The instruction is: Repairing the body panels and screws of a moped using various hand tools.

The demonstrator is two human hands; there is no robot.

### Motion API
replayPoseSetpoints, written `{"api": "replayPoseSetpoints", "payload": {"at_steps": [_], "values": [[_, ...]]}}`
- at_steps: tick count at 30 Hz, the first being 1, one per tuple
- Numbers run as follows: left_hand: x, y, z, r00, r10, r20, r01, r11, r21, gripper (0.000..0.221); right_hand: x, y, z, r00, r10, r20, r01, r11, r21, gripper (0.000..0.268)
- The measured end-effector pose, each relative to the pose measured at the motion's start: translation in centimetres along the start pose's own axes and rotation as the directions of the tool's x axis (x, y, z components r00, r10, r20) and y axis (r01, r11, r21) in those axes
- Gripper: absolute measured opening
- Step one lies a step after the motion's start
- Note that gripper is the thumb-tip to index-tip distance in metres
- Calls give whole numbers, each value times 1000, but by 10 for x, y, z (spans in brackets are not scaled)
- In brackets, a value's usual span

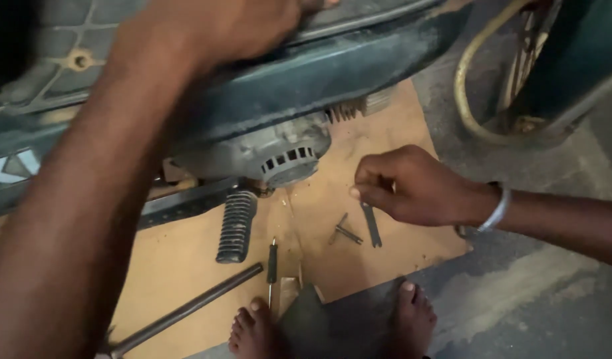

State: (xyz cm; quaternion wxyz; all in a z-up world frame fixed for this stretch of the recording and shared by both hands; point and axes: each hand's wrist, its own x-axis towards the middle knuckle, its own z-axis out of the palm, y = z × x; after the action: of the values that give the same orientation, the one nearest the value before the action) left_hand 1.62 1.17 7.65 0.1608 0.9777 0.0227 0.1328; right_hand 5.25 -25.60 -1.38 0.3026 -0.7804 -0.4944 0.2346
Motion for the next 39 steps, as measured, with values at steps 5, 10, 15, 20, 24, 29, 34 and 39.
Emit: {"api": "replayPoseSetpoints", "payload": {"at_steps": [5, 10, 15, 20, 24, 29, 34, 39], "values": [[-350, 19, 263, 808, -577, -118, 585, 762, 278, 25, -15, -11, -21, 996, 67, 54, -67, 998, 10, 21], [-436, 3, 355, 645, -762, -59, 716, 576, 394, 15, -31, 5, -28, 998, 44, 42, -46, 997, 57, 19], [-443, 0, 355, 580, -808, 104, 714, 565, 413, 29, -55, 44, -28, 939, 238, 248, -257, 965, 48, 16], [-431, 7, 342, 610, -790, 59, 727, 588, 355, 36, -45, 27, -33, 835, 454, 311, -455, 887, -74, 19], [-425, 7, 336, 634, -772, 56, 707, 607, 364, 32, -50, 27, -33, 799, 476, 368, -456, 878, -145, 19], [-424, 14, 333, 657, -753, 25, 696, 620, 363, 30, -66, 46, -33, 777, 494, 389, -507, 858, -77, 18], [-424, 20, 334, 667, -744, -38, 700, 609, 372, 32, -72, 42, -39, 769, 518, 375, -513, 850, -122, 20], [-434, 9, 338, 665, -746, 40, 691, 634, 348, 31, -78, 44, -42, 795, 481, 368, -485, 870, -89, 19]]}}
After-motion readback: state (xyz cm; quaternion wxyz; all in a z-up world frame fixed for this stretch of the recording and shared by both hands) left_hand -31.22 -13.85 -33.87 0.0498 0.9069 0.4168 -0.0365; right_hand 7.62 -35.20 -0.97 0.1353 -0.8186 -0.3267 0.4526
